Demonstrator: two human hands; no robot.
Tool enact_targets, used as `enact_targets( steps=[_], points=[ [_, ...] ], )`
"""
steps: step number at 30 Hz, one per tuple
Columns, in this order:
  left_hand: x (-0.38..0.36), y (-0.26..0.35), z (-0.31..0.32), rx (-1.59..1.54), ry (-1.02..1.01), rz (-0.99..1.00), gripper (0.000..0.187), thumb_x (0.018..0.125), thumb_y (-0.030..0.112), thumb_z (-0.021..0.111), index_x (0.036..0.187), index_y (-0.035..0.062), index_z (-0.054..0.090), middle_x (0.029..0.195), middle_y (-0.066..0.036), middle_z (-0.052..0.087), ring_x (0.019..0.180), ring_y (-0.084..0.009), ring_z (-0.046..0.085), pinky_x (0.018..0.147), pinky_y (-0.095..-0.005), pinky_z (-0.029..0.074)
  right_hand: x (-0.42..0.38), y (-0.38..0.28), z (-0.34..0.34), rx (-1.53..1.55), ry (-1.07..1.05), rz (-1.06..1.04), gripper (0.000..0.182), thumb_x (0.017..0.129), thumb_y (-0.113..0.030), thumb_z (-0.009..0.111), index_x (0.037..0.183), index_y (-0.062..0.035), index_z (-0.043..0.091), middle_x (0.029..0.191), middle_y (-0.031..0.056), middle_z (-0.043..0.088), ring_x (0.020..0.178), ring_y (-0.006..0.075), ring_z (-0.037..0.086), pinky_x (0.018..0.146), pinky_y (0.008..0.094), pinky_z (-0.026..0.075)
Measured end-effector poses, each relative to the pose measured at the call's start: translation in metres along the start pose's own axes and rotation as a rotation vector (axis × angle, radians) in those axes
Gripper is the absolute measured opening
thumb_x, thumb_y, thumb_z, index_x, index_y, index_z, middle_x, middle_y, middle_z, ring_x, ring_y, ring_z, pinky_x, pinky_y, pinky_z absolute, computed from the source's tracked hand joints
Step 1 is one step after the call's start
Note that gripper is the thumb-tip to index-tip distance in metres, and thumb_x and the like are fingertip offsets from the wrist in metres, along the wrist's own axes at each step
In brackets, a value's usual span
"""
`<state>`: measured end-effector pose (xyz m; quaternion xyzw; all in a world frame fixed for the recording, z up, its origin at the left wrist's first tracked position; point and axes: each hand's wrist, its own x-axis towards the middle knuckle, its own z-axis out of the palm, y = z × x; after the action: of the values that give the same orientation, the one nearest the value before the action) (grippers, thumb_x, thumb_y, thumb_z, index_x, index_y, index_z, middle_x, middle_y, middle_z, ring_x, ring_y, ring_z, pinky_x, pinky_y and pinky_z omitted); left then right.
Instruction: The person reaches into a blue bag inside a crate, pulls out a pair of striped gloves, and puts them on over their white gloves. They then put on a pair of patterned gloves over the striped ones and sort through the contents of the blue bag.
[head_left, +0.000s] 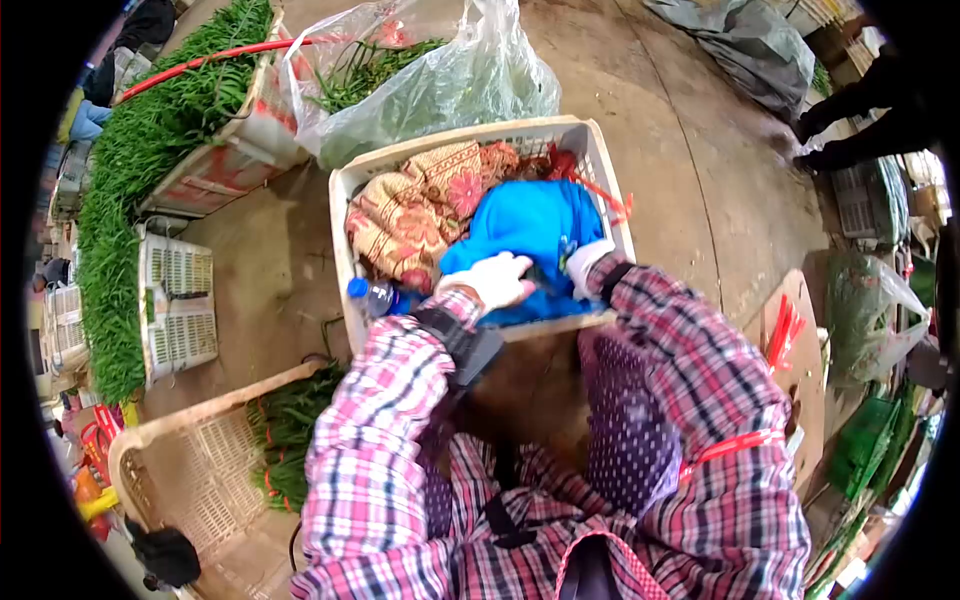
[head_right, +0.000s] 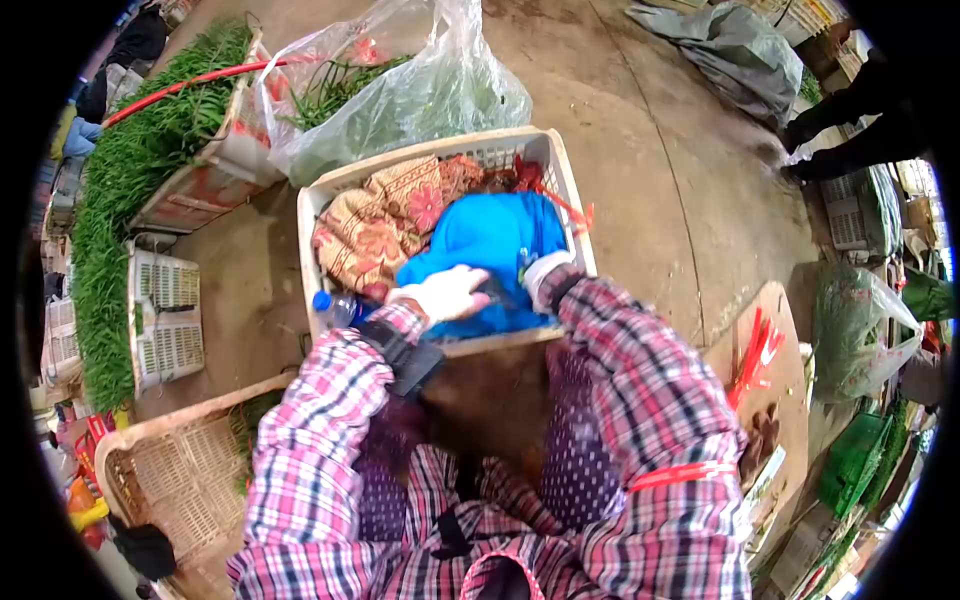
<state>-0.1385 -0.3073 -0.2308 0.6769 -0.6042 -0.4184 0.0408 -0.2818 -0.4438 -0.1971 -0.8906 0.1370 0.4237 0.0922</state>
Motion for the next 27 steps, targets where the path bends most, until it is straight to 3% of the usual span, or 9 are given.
enact_targets(
  steps=[1,7,9,11,13,17,22,25,27],
  points=[
    [-0.024,0.008,-0.018,0.009,0.018,0.044,0.048,0.091,0.039,0.050,0.128,0.0092,0.051,0.125,-0.019,0.052,0.116,-0.0357,0.050,0.100,-0.0416,0.039,-0.006,0.012,0.005,0.000,0.023,-0.031,0.049,0.070,-0.041,0.074,0.101,-0.0023,0.068,0.093,0.0183,0.068,0.088,0.0336,0.066,0.076,0.0433,0.052],
    [-0.170,0.059,-0.076,-0.107,0.270,0.132,0.035,0.091,0.033,0.053,0.112,0.0067,0.063,0.108,-0.013,0.065,0.101,-0.0287,0.061,0.091,-0.0357,0.046,-0.124,0.007,-0.045,0.191,0.191,0.124,0.034,0.078,-0.038,0.063,0.092,-0.0076,0.065,0.085,0.0143,0.068,0.081,0.0291,0.066,0.072,0.0403,0.050],
    [-0.205,0.076,-0.072,-0.320,0.325,0.109,0.036,0.091,0.035,0.055,0.112,0.0064,0.064,0.107,-0.010,0.066,0.097,-0.0247,0.063,0.089,-0.0335,0.047,-0.155,-0.010,-0.047,0.825,0.278,-0.008,0.026,0.090,-0.032,0.061,0.089,-0.0068,0.066,0.069,0.0031,0.065,0.064,0.0135,0.063,0.057,0.0295,0.049],
    [-0.220,0.087,-0.050,-1.036,0.500,0.132,0.028,0.092,0.028,0.058,0.107,0.0054,0.066,0.100,-0.002,0.067,0.089,-0.0185,0.061,0.079,-0.0302,0.048,-0.176,-0.030,-0.040,1.359,0.227,-0.356,0.021,0.090,-0.028,0.064,0.091,-0.0068,0.067,0.070,-0.0006,0.064,0.059,0.0068,0.058,0.052,0.0238,0.046],
    [-0.225,0.106,-0.028,-1.276,0.561,0.190,0.040,0.090,0.025,0.064,0.124,0.0049,0.056,0.107,0.004,0.060,0.091,-0.0048,0.051,0.081,-0.0194,0.042,-0.204,-0.067,-0.038,1.635,0.146,-0.391,0.020,0.089,-0.026,0.066,0.095,-0.0066,0.068,0.071,-0.0010,0.064,0.056,0.0070,0.057,0.050,0.0235,0.045],
    [-0.237,0.134,-0.001,-1.549,0.524,0.285,0.038,0.090,0.023,0.063,0.124,0.0075,0.056,0.118,-0.002,0.059,0.109,-0.0142,0.055,0.092,-0.0310,0.046,-0.222,-0.112,-0.027,1.561,-0.019,-0.593,0.025,0.091,-0.026,0.062,0.095,-0.0018,0.066,0.073,0.0041,0.065,0.058,0.0095,0.057,0.056,0.0248,0.046],
    [-0.278,0.149,-0.005,-1.704,0.903,0.200,0.018,0.088,0.018,0.065,0.103,0.0080,0.066,0.094,0.000,0.066,0.080,-0.0096,0.063,0.073,-0.0245,0.052,-0.213,-0.138,0.008,1.360,0.101,-0.739,0.038,0.088,-0.031,0.066,0.112,-0.0016,0.063,0.085,0.0021,0.066,0.078,0.0088,0.061,0.068,0.0288,0.051],
    [-0.295,0.124,0.003,-1.744,1.142,0.318,0.019,0.089,0.022,0.064,0.101,0.0073,0.066,0.087,-0.001,0.066,0.074,-0.0116,0.064,0.067,-0.0269,0.054,-0.240,-0.127,0.011,1.167,0.057,-0.361,0.027,0.090,-0.025,0.061,0.102,-0.0017,0.065,0.074,0.0031,0.062,0.067,0.0106,0.060,0.062,0.0271,0.050],
    [-0.302,0.107,0.012,-1.771,1.212,0.229,0.018,0.087,0.026,0.065,0.095,0.0092,0.066,0.085,-0.001,0.066,0.071,-0.0118,0.065,0.060,-0.0263,0.055,-0.237,-0.116,0.023,1.208,0.259,-0.187,0.021,0.090,-0.022,0.059,0.095,-0.0023,0.065,0.069,0.0033,0.059,0.060,0.0113,0.058,0.057,0.0259,0.049]
  ],
)
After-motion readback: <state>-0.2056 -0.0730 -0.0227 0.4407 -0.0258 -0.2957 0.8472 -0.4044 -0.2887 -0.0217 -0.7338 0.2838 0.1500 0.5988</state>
